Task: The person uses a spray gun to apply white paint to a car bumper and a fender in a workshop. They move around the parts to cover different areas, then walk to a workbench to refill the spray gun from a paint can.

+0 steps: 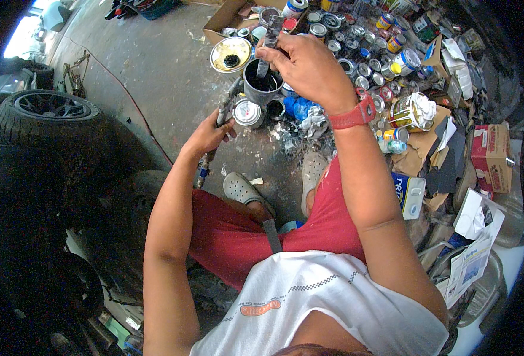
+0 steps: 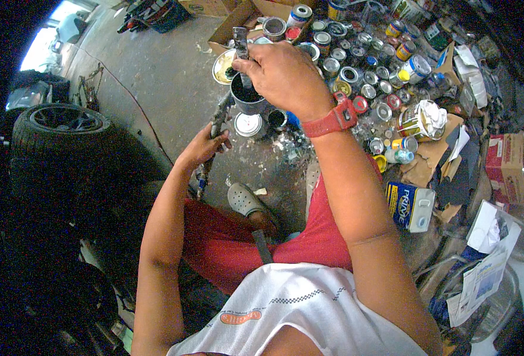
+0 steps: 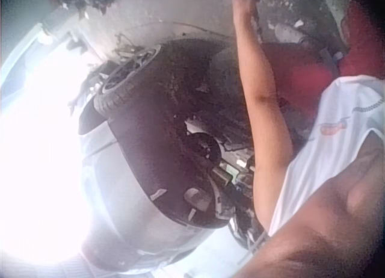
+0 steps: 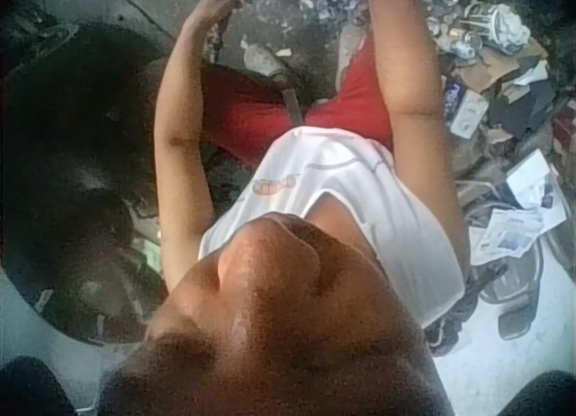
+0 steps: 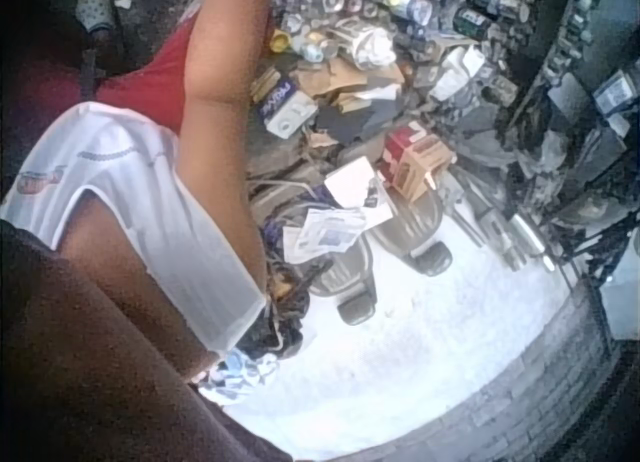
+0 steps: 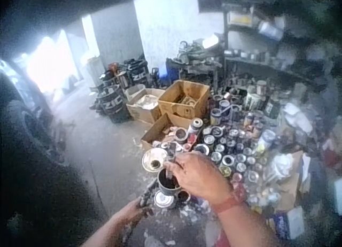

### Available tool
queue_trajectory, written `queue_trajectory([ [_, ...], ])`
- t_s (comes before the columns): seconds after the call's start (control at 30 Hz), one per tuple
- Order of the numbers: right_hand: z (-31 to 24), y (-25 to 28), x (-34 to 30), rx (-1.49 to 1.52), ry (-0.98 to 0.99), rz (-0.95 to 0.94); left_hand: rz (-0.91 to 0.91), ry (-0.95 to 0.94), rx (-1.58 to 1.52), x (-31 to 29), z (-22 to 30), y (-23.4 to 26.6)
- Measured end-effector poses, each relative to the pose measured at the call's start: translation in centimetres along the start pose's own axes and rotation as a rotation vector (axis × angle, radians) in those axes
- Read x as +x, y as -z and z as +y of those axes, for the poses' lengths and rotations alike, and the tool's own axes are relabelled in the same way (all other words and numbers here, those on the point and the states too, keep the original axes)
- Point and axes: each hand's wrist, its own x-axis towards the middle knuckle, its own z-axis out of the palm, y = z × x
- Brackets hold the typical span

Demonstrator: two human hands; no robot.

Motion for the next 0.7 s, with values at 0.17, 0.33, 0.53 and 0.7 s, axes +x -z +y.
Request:
queue_trajectory([
  [0.17,0.14,-0.20,0.04,-0.074,0.023,0.025,0.012,-0.016,-0.021,0.20,-0.32,-0.06],
  [0.33,0.05,0.26,-0.01,-0.080,-0.035,0.015,0.023,-0.014,-0.028,0.16,-0.53,-0.14],
  [0.53,0.21,0.72,0.30,-0.081,-0.004,0.194,0.054,-0.023,-0.024,0.21,-0.54,0.06],
  [0.7,0.41,0.45,0.26,-0.094,-0.103,0.143,0.064,-0.041,-0.077,0.25,-0.33,0.15],
])
